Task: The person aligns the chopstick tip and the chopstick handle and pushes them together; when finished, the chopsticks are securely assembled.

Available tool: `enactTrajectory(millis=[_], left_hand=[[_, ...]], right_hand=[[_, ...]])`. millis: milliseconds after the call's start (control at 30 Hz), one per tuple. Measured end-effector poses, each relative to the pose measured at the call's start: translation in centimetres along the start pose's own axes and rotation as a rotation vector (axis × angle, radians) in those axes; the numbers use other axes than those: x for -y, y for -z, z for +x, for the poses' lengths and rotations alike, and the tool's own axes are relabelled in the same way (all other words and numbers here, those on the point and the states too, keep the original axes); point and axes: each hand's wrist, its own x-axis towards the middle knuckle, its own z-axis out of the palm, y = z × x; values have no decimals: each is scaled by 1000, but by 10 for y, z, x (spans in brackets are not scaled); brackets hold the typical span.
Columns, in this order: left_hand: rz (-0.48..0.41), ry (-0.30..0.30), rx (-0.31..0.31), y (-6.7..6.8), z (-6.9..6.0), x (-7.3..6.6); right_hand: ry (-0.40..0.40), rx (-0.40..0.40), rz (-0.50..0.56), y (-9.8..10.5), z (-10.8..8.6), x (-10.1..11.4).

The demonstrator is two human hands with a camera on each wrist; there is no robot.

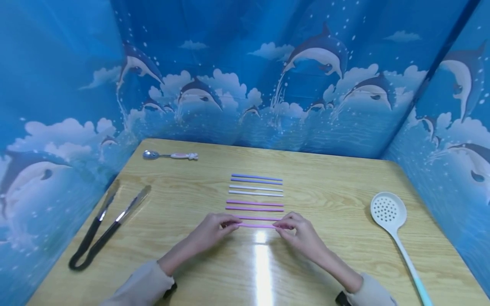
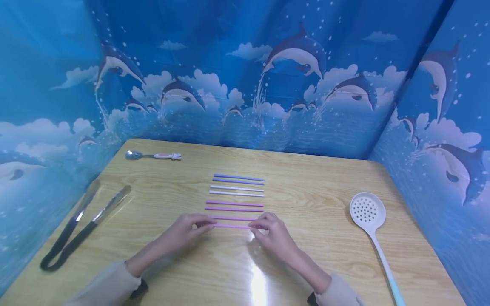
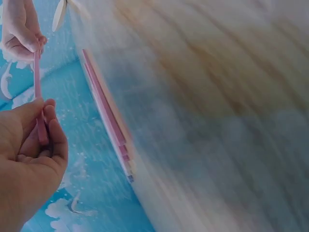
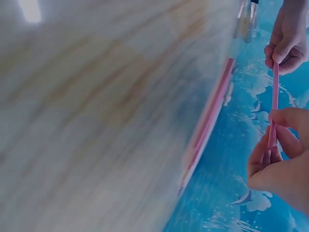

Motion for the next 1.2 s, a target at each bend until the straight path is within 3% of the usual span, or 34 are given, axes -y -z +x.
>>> enactTrajectory(millis=[167, 500, 700, 1200], left_hand=[[24, 93, 9, 2, 0, 9], [95, 143, 40, -1, 2, 23], [106, 181, 24, -2, 3, 23], [154, 158, 1, -9, 2, 32]], right_hand=[[-73, 87, 10, -4, 5, -9], [-154, 207, 28, -15, 13, -23], [-166, 203, 31, -22, 14, -27], [-172, 181, -31, -27, 14, -30]])
